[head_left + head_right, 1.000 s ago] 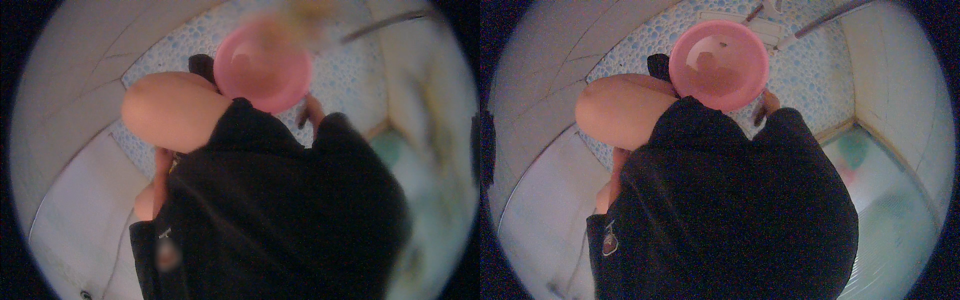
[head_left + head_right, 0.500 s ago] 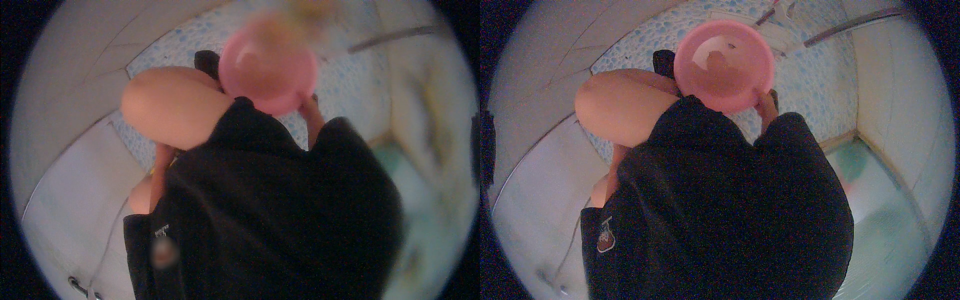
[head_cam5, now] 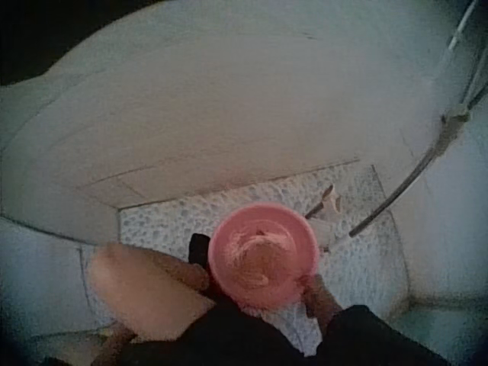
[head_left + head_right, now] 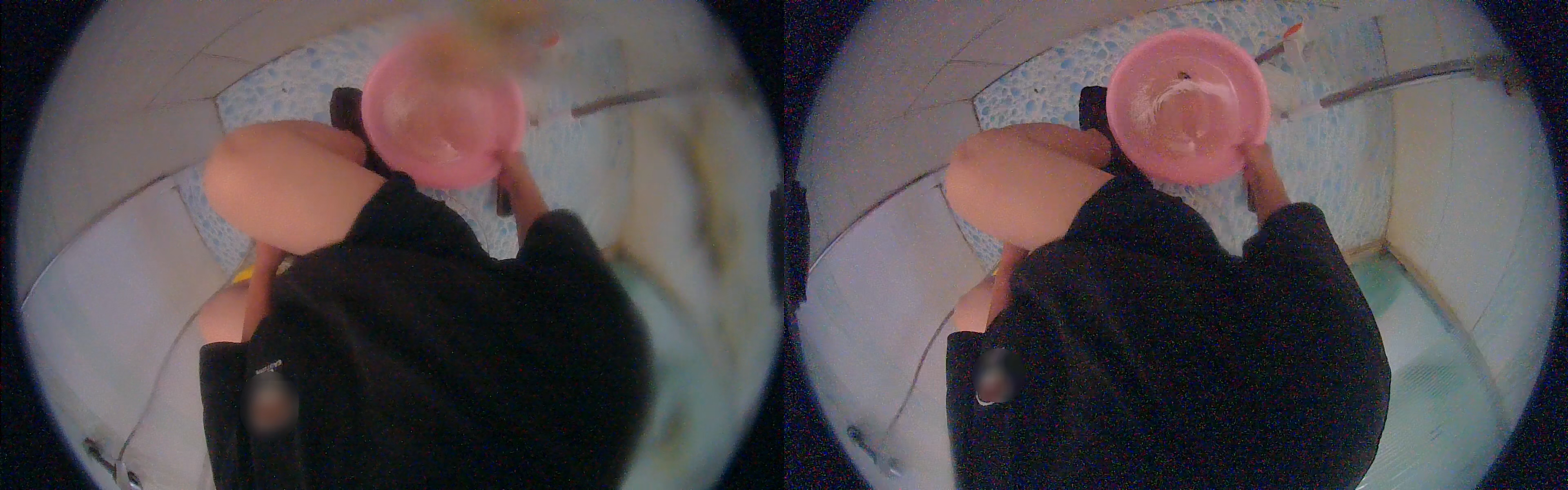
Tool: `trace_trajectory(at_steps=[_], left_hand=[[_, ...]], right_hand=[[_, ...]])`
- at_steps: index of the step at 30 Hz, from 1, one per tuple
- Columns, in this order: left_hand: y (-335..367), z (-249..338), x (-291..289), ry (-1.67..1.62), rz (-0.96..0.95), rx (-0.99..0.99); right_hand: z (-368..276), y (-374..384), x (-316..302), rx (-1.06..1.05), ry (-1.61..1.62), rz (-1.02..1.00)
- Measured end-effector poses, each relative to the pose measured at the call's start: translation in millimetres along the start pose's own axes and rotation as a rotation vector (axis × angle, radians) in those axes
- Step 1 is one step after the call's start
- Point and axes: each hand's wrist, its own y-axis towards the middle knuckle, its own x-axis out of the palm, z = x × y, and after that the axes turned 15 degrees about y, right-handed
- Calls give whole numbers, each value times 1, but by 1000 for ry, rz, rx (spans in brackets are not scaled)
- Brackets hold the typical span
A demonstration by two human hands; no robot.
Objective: The person cleans the bathroom wall tiles using a sponge, then pours water from basins onto the floor to rinse the area.
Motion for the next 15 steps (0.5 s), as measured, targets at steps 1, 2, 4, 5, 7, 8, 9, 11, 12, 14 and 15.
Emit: trace_trajectory(at_steps=[1,2,4,5,7,8,9,11,12,14,15], left_hand=[[1,-7,3,8,24,2],[1,-13,5,24,48,8],[1,-33,9,79,109,14],[-18,-49,9,125,140,-20],[-24,-55,11,1,133,-106],[-23,-51,4,-166,79,-163],[-27,-51,-3,-326,29,-227],[-18,-72,10,-568,76,-160],[-24,-71,8,-612,116,-188],[-33,-55,-11,-709,203,-244],[-35,-57,-10,-738,223,-246]], right_hand=[[-13,13,4,8,-117,46],[-23,23,10,14,-233,95],[-40,36,29,-82,-281,67],[-41,32,50,-106,-310,29],[-69,19,98,-107,-248,-36],[-73,13,115,-105,-211,-60],[-73,21,121,-102,-236,-95],[-77,43,126,-110,-275,-151],[-74,44,137,-87,-238,-208],[-74,39,166,-42,-176,-323],[-72,51,165,-8,-243,-283]])
